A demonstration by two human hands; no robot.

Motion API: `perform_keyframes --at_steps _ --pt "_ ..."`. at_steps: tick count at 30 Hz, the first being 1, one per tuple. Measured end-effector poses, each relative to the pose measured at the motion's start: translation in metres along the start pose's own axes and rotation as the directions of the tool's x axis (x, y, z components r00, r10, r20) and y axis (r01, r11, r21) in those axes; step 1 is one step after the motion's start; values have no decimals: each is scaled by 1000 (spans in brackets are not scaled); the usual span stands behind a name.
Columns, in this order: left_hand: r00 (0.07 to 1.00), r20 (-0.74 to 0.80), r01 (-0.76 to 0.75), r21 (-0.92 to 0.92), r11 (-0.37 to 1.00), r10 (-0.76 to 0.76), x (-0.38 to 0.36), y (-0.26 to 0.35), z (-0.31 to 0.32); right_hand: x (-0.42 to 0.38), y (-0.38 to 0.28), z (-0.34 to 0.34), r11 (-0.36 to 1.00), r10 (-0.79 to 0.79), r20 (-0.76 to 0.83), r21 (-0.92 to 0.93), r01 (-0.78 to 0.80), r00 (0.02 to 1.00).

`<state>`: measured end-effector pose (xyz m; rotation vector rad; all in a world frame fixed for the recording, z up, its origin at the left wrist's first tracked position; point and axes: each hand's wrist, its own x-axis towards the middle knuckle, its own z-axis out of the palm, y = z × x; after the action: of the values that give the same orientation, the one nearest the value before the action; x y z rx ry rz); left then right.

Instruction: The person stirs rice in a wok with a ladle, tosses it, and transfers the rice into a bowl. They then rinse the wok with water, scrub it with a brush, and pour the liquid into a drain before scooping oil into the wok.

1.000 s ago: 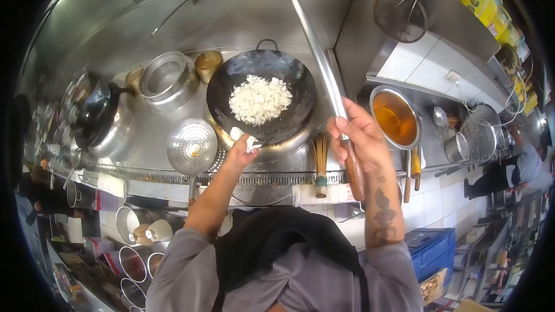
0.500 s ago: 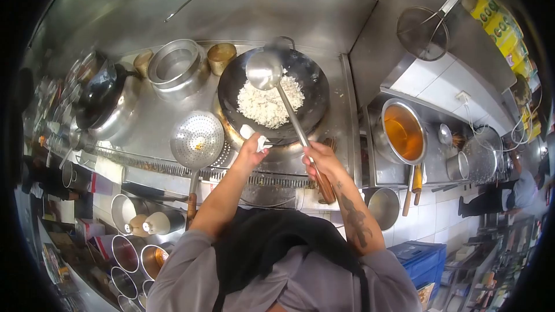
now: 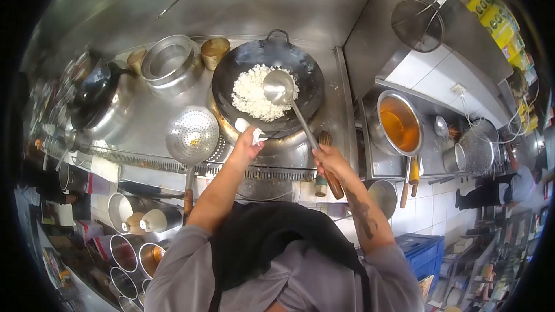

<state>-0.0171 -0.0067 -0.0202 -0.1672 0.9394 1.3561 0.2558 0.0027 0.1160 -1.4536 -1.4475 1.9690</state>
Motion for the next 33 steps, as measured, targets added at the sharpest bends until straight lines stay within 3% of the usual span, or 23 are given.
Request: perform_keyframes --at_steps 2,6,9,12,13,15,18,21,23,25,27,28,29,30,32,33 --pt "1000 -11 -7 -8 1000 7 1 3 1 3 -17 3 983 -40 -16 -180 37 999" --pt "1000 5 -4 -5 1000 4 3 3 2 -26 -31 13 992 -78 -22 -102 76 997" --pt "999 -33 14 5 1000 -14 -4 3 4 0 -5 -10 1000 10 20 19 -10 1000" --pt "999 -43 7 -19 1000 -8 -3 6 4 17 -18 -17 863 -249 -126 -478 161 960" --pt "1000 -27 6 -20 1000 -6 0 4 2 25 -21 -19 864 -248 -122 -477 162 961" --pt "1000 -8 9 -17 1000 -9 1 2 2 44 -27 -28 704 -398 -251 -700 119 882" --pt "1000 -19 13 -7 1000 -13 -7 7 7 75 -52 -9 754 -415 -300 -642 140 859" --pt "999 -22 30 -15 999 -30 -9 7 10 152 -7 5 800 -389 -146 -544 254 910" --pt "998 30 47 -9 999 -47 -2 7 4 122 -4 31 810 -321 -67 -537 237 945" --pt "998 27 52 -1 999 -52 -1 9 2 85 4 25 508 -558 130 -727 462 819" --pt "998 30 55 7 998 -55 1 12 2 55 22 -10 222 -728 304 -744 630 615" --pt "998 35 58 -5 998 -58 1 12 2 10 -11 -5 291 -516 203 -872 394 832" --pt "997 39 62 -17 998 -61 1 12 2 -36 -47 1 286 -267 49 -950 128 963" --pt "997 38 62 -19 998 -61 -1 11 3 -36 -44 -7 285 -265 51 -950 128 963" --pt "999 -4 45 -23 999 -46 -18 6 12 -37 -29 -22 21 -369 60 -997 73 927" --pt "998 -2 55 -16 998 -55 -33 -5 16 -38 -23 -24 29 -366 48 -998 63 929"
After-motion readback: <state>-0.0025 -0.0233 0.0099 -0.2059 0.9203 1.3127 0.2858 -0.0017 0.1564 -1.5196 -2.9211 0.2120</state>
